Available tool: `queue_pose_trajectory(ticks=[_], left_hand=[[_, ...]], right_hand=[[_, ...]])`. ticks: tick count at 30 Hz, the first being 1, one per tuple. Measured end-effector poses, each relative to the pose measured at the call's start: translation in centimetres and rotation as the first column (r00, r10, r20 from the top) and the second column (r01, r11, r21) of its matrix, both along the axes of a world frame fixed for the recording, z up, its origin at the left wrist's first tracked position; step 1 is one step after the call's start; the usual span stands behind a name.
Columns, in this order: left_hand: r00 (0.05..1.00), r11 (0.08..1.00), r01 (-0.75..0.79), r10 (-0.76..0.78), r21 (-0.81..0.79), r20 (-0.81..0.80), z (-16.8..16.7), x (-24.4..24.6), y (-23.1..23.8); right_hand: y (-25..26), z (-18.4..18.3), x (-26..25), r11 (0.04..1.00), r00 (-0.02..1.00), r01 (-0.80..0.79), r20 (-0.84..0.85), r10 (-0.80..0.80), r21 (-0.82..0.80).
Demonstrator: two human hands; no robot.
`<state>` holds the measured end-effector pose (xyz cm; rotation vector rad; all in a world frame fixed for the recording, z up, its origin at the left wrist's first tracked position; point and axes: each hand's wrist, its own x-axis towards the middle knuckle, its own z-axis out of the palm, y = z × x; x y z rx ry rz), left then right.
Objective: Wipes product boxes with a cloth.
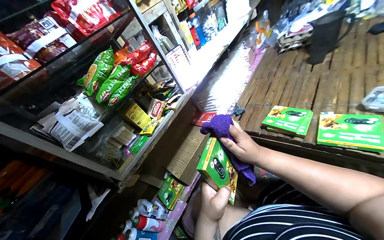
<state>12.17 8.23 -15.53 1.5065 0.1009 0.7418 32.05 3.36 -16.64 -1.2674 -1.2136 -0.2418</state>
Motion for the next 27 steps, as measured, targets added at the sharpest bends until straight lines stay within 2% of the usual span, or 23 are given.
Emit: queue_pose_trajectory(ticks=[4,8,12,16,22,27], left_hand=[[1.0,1.0,0.009,-0.01,0.016,0.005,-0.4,0.1,0.0],[1.0,1.0,-0.003,0.004,-0.029,0.027,-0.5,0.3,-0.3],[0.998,0.999,-0.032,0.035,-0.041,0.059,-0.7,0.3,-0.5],[0.986,0.994,-0.094,0.1,-0.054,0.132,-0.9,0.2,-0.5],[0.952,0.988,-0.115,0.138,-0.1,0.273,-0.8,0.5,0.0],[0.939,0.989,-0.136,0.146,-0.054,0.31,-1.1,0.4,0.7]], right_hand=[[-0.1,0.6,0.1,0.995,0.969,-0.097,-0.227,0.092,-0.011],[-0.1,0.8,-0.6,0.966,0.883,-0.233,-0.391,0.259,0.113],[0.1,0.4,-1.4,0.967,0.851,-0.218,-0.46,0.255,0.132],[1.0,-1.6,-2.0,0.988,0.908,-0.142,-0.39,0.156,0.065],[1.3,-3.6,-4.4,0.997,0.994,-0.04,-0.094,0.046,0.066],[1.2,-3.8,-5.5,0.991,0.994,-0.109,0.035,0.107,0.082]])
